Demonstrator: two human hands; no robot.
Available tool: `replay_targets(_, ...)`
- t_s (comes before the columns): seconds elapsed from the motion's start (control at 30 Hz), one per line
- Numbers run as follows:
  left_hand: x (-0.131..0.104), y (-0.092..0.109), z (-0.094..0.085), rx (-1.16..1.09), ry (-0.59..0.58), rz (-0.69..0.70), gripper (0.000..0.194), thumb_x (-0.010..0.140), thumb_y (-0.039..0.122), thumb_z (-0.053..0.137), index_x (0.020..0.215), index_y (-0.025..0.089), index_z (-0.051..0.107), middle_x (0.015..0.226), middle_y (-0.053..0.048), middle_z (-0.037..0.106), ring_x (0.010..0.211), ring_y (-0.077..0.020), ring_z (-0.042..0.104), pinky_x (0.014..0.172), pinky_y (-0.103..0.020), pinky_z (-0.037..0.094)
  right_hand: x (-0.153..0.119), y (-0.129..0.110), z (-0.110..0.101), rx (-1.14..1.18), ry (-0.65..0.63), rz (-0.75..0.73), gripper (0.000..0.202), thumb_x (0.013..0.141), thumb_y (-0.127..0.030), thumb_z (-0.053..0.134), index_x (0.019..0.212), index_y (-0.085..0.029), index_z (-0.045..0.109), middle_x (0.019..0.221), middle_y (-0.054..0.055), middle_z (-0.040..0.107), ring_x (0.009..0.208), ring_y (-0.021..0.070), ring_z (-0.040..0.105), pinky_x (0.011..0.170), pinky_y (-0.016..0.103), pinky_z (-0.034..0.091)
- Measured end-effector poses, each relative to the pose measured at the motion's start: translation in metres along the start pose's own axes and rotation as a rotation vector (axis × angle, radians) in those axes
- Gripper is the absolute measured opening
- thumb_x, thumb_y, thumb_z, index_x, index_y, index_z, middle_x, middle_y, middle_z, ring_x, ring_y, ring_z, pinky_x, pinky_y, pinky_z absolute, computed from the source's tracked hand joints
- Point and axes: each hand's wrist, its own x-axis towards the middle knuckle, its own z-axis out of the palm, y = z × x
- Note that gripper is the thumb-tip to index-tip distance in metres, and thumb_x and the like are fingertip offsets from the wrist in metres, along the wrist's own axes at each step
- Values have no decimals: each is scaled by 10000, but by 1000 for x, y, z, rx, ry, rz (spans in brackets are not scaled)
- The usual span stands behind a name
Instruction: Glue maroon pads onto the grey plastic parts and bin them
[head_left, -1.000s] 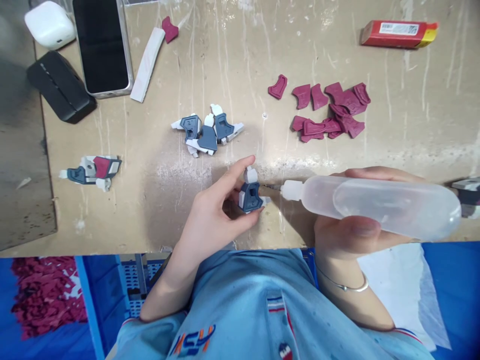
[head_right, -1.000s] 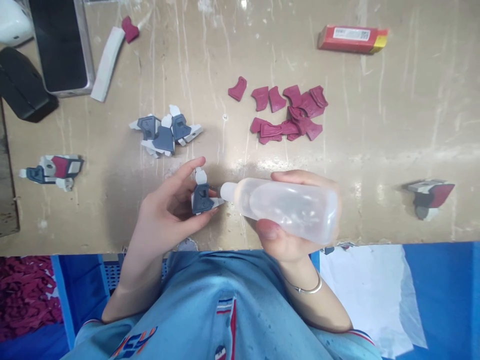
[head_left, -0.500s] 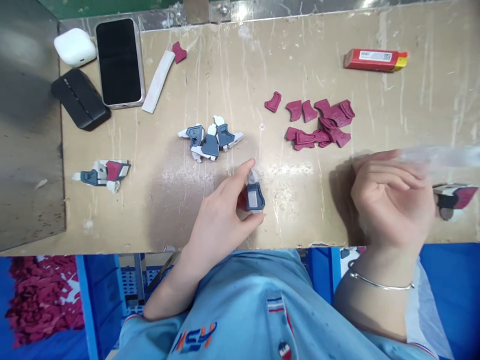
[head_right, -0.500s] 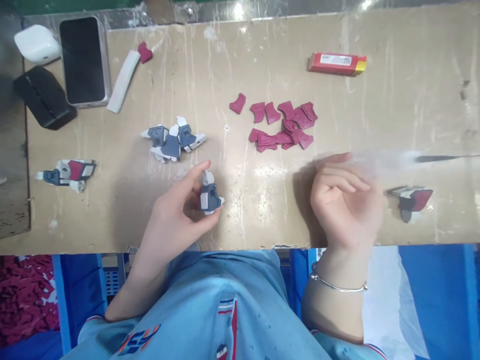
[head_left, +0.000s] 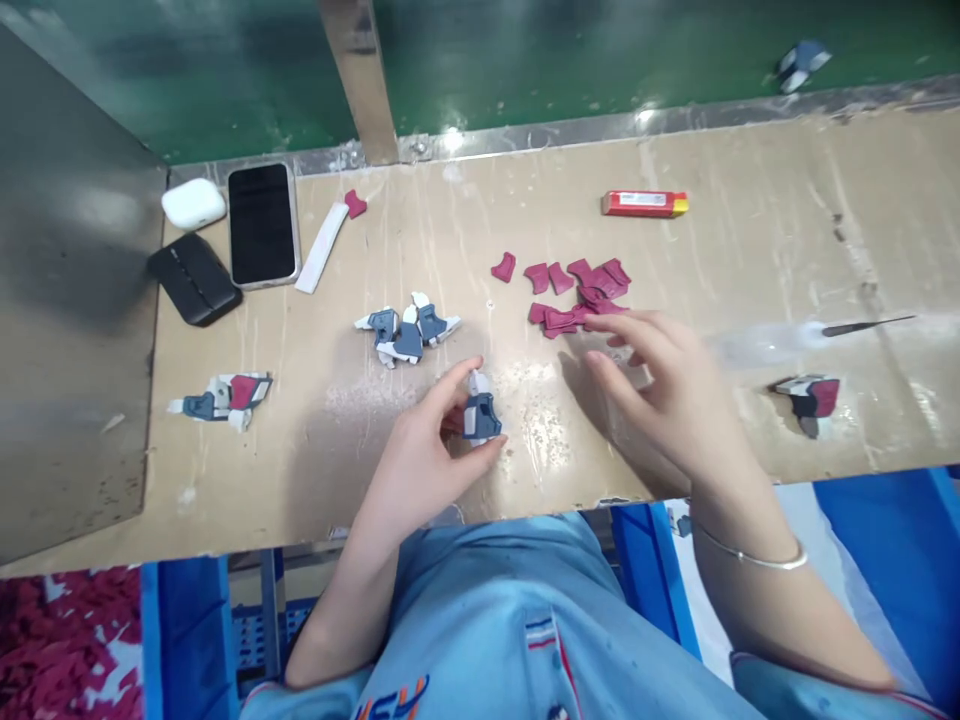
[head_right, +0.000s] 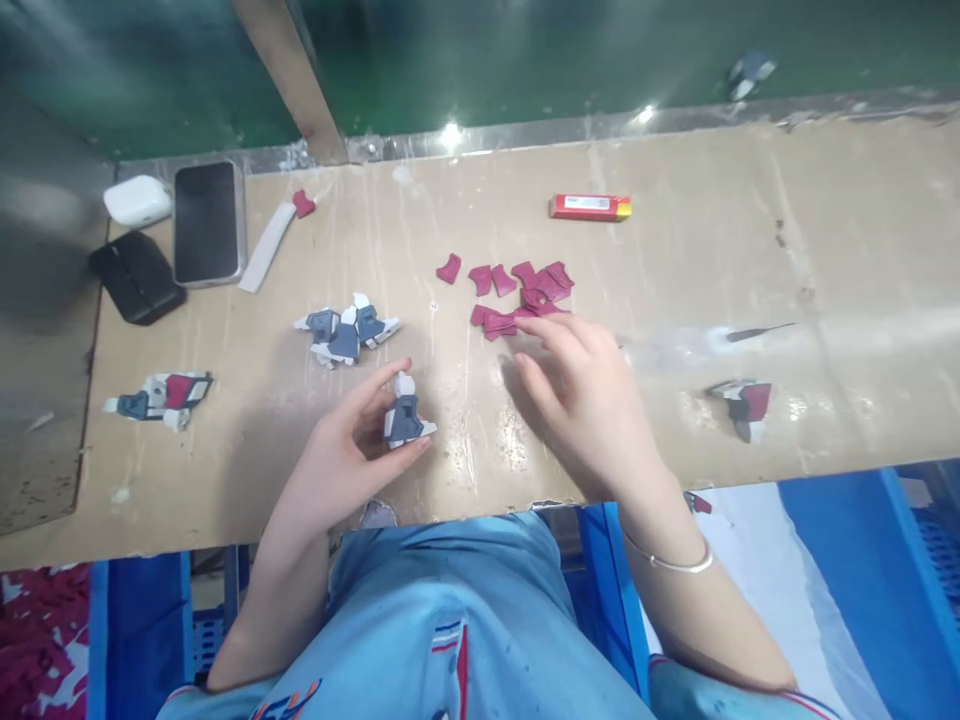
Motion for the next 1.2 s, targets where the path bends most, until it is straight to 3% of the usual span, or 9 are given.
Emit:
replay_targets(0.1,-4,-6,1,-96,18,42,687,835,244,754,1497,236,573,981,-14,771,893,-176,722,910,-324,573,28,4,3,-259,-97,-227,293,1050,-271,607,1306,-213,736,1272,150,784,1125,336,700,995,551,580)
replay_targets(0.27,-6,-17,2,-122,14,26,674,839,261,756,1486,244,568,997,-18,781,924,-182,753,940,-325,586,56,12,6,-460,-228,-495,167,1029,-205,659,1100,-170,805,1043,121,834,892,267,703,802,425,591)
replay_targets(0.37,-7,-21,4,-136,44,24,647,866,286,748,1488,261,573,997,-10,771,945,-181,750,967,-331,582,60,9,1,-464,-249,-566,143,1021,-174,666,1026,-172,810,961,101,829,853,241,715,752,383,590)
replay_targets(0.47,-9,-18,7,-144,87,24,615,886,286,744,1480,275,582,981,0,759,953,-179,739,972,-328,572,50,-6,-3,-305,-142,-515,140,1027,-156,645,1040,-177,784,934,90,821,828,219,743,718,352,607)
replay_targets(0.57,-12,-12,12,-197,151,39,613,883,298,779,1465,275,587,968,-4,768,940,-186,744,946,-326,576,27,-31,-2,59,-21,-409,124,1053,-193,641,1099,-207,755,937,55,823,776,164,758,691,292,631)
replay_targets(0.7,-13,-8,16,-333,251,71,672,864,310,843,1470,267,556,970,-14,791,972,-202,782,946,-325,599,-4,-56,13,414,14,-262,70,996,-200,739,1003,-237,799,817,16,805,674,140,746,612,251,645)
replay_targets(0.83,-8,-11,10,-367,252,118,684,841,298,885,1433,265,546,921,11,792,874,-176,800,868,-291,638,-25,-58,30,576,24,-85,78,923,-224,842,994,-253,859,804,16,826,602,137,758,555,220,664)
replay_targets(1.0,-2,-14,10,-402,263,158,668,791,250,895,1373,264,569,861,34,783,773,-145,777,736,-231,630,-35,-47,33,549,5,-217,382,952,-76,759,1223,-333,842,948,25,872,788,190,838,716,288,736)
replay_targets(1.2,-4,-12,21,-297,175,84,696,811,236,818,1454,253,552,965,-10,808,844,-167,782,811,-275,627,-33,-41,27,307,249,-291,171,924,-153,825,1008,-294,872,1093,81,767,933,212,802,671,312,721)
